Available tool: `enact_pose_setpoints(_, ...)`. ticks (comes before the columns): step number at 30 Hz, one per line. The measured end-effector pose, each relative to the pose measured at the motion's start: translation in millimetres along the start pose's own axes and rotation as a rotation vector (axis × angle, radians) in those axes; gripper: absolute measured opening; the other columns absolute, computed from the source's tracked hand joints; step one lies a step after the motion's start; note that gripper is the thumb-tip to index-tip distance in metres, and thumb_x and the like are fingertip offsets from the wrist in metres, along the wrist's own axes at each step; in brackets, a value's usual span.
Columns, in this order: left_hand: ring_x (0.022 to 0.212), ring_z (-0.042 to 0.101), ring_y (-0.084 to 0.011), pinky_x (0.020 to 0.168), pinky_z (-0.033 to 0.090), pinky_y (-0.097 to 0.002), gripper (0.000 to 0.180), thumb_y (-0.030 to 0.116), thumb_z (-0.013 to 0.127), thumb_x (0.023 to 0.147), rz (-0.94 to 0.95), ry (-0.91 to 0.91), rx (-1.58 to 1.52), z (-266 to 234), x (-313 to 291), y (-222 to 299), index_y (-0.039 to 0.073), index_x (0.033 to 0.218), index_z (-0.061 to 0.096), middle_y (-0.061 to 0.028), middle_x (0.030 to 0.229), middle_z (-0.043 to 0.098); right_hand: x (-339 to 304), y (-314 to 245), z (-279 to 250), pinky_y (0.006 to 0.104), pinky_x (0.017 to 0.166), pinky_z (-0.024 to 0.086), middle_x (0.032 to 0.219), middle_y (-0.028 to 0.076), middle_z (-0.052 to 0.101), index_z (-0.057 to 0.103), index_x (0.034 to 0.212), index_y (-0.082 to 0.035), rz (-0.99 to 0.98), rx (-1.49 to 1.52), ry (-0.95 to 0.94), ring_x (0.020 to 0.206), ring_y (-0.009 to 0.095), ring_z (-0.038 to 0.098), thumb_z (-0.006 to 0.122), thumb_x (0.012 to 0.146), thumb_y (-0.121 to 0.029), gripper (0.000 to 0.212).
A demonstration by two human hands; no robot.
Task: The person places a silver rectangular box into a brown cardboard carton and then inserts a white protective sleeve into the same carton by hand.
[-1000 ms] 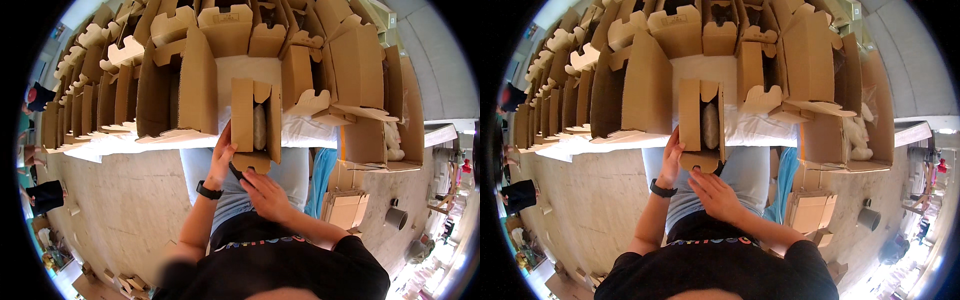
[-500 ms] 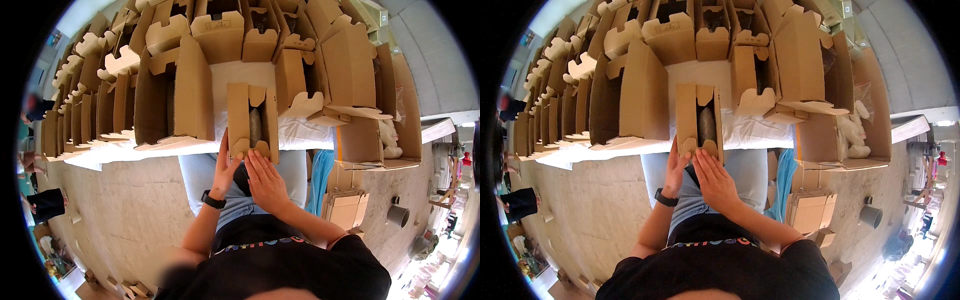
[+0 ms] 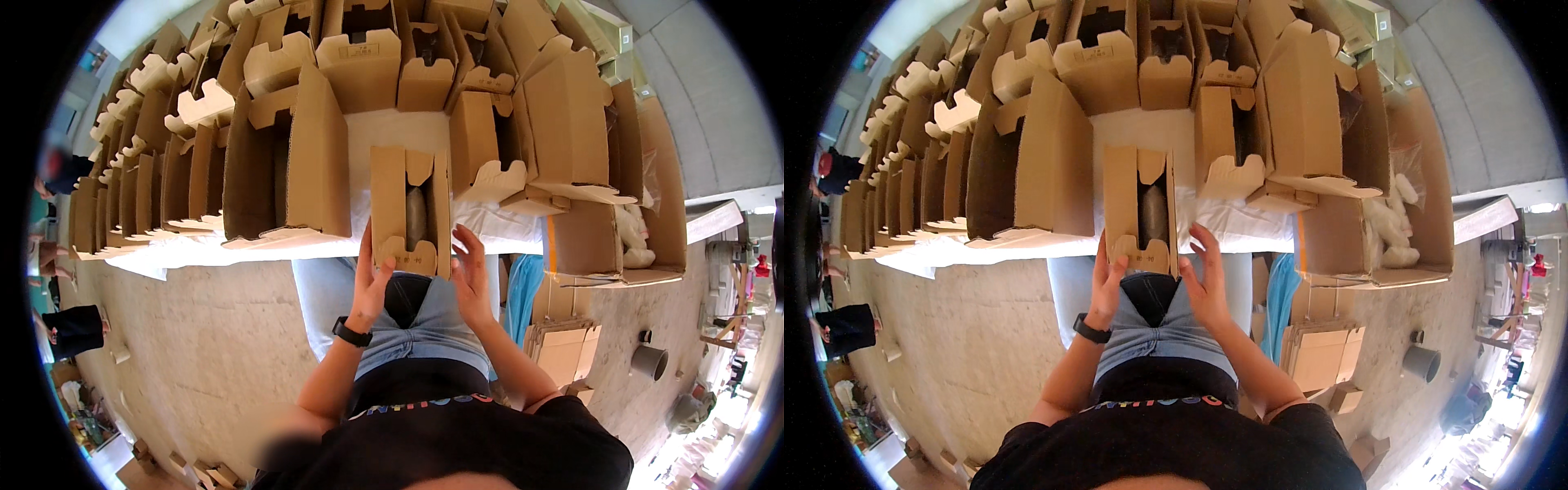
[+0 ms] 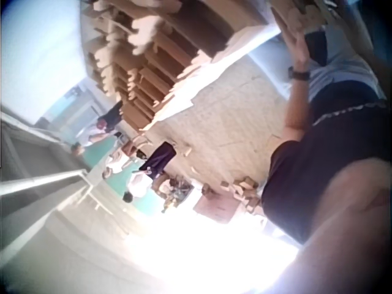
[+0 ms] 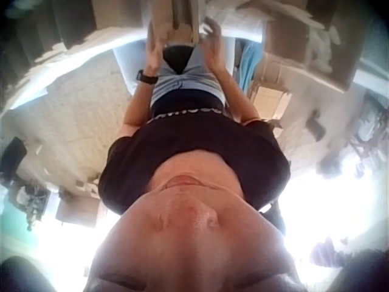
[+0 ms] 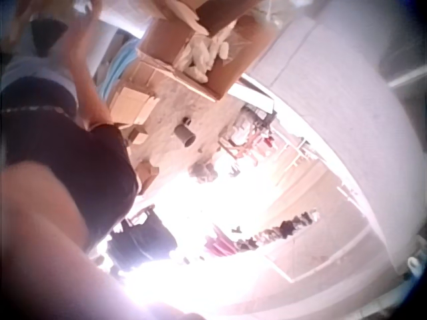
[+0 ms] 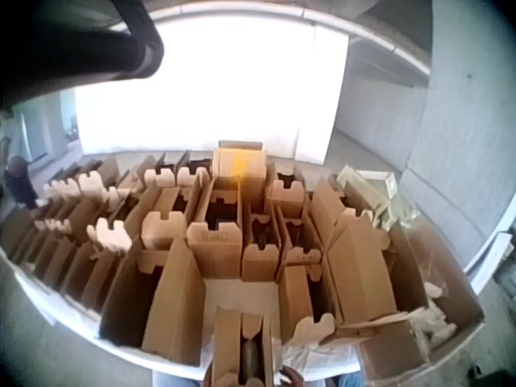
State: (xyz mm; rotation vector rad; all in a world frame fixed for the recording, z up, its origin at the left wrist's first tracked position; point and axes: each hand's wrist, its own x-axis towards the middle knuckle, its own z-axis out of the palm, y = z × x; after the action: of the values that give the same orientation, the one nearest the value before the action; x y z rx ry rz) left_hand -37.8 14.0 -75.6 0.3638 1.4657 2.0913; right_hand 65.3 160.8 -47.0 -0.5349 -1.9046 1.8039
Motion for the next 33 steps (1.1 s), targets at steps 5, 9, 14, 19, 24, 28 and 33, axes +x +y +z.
enact_pose_setpoints(5, 0.137, 0.025, -0.0264, 0.112, 0.020, -0.0381, 0.076, 0.010, 0.063, 0.084, 0.218, 0.248, 0.229, 9.2, -7.9, -13.0, -0.003, 0.144, 0.019, -0.0153, 0.148, 0.025, 6.4, 14.5, 9.7, 0.0381, 0.110, 0.024, 0.148, 0.012, 0.026, 0.021, 0.146, -0.004, 0.141, 0.149, -0.127, 0.139, 0.023, 0.024, 0.052, 0.095, -0.018, 0.060)
enact_pose_setpoints(9, 0.139, 0.019, -0.0349, 0.112, 0.021, -0.0429, 0.089, 0.007, 0.072, 0.072, 0.301, 0.331, 0.551, 31.8, -28.4, -10.3, -0.003, 0.142, 0.019, -0.0220, 0.147, 0.022, 5.3, 9.0, 22.6, 0.0385, 0.111, 0.023, 0.148, 0.015, 0.026, 0.019, 0.146, -0.002, 0.157, 0.172, -0.142, 0.138, 0.024, 0.025, 0.052, 0.094, -0.010, 0.062)
enact_pose_setpoints(14, 0.134, 0.020, -0.0458, 0.107, 0.029, -0.0473, 0.101, 0.012, 0.079, 0.064, 0.396, 0.391, 0.749, 57.5, -31.3, -4.0, -0.001, 0.142, 0.017, -0.0281, 0.144, 0.016, 0.0, -2.1, 28.5, 0.0382, 0.109, 0.027, 0.145, 0.018, 0.029, 0.020, 0.143, 0.003, 0.174, 0.138, -0.158, 0.135, 0.025, 0.030, 0.049, 0.093, -0.004, 0.058)
enact_pose_setpoints(19, 0.130, 0.028, -0.0454, 0.104, 0.035, -0.0461, 0.100, 0.015, 0.082, 0.062, 0.353, 0.496, 0.702, 60.2, -22.6, -8.9, 0.002, 0.141, 0.022, -0.0264, 0.140, 0.022, -9.0, 3.1, 29.0, 0.0355, 0.106, 0.032, 0.138, 0.015, 0.040, 0.031, 0.138, 0.002, 0.096, 0.020, -0.118, 0.128, 0.023, 0.039, 0.048, 0.096, -0.012, 0.048)
enact_pose_setpoints(24, 0.126, 0.035, -0.0411, 0.102, 0.038, -0.0447, 0.100, 0.017, 0.084, 0.058, 0.363, 0.377, 0.618, 37.0, -24.6, 22.7, 0.005, 0.140, 0.027, -0.0225, 0.136, 0.030, -14.7, -6.7, 12.1, 0.0362, 0.103, 0.036, 0.131, 0.015, 0.046, 0.037, 0.133, 0.002, 0.245, 0.109, -0.050, 0.123, 0.024, 0.044, 0.046, 0.095, -0.010, 0.041)
enact_pose_setpoints(28, 0.125, 0.037, -0.0383, 0.103, 0.036, -0.0444, 0.103, 0.018, 0.087, 0.057, 0.471, 0.173, 0.579, 0.8, -55.1, 43.8, 0.007, 0.140, 0.027, -0.0209, 0.135, 0.032, -12.8, 7.5, -16.3, 0.0336, 0.091, 0.045, 0.123, 0.014, 0.052, 0.046, 0.125, 0.000, 0.249, 0.019, 0.085, 0.111, 0.020, 0.053, 0.047, 0.095, -0.015, 0.034)
enact_pose_setpoints(33, 0.126, 0.037, -0.0374, 0.103, 0.035, -0.0441, 0.107, 0.024, 0.090, 0.056, 0.604, -0.013, 0.465, -49.3, -97.9, 87.9, 0.009, 0.141, 0.026, -0.0233, 0.137, 0.029, 7.1, 77.2, -44.0, 0.0320, 0.076, 0.050, 0.107, 0.014, 0.055, 0.051, 0.116, -0.003, 0.182, -0.259, 0.068, 0.093, 0.019, 0.057, 0.048, 0.094, -0.017, 0.026)
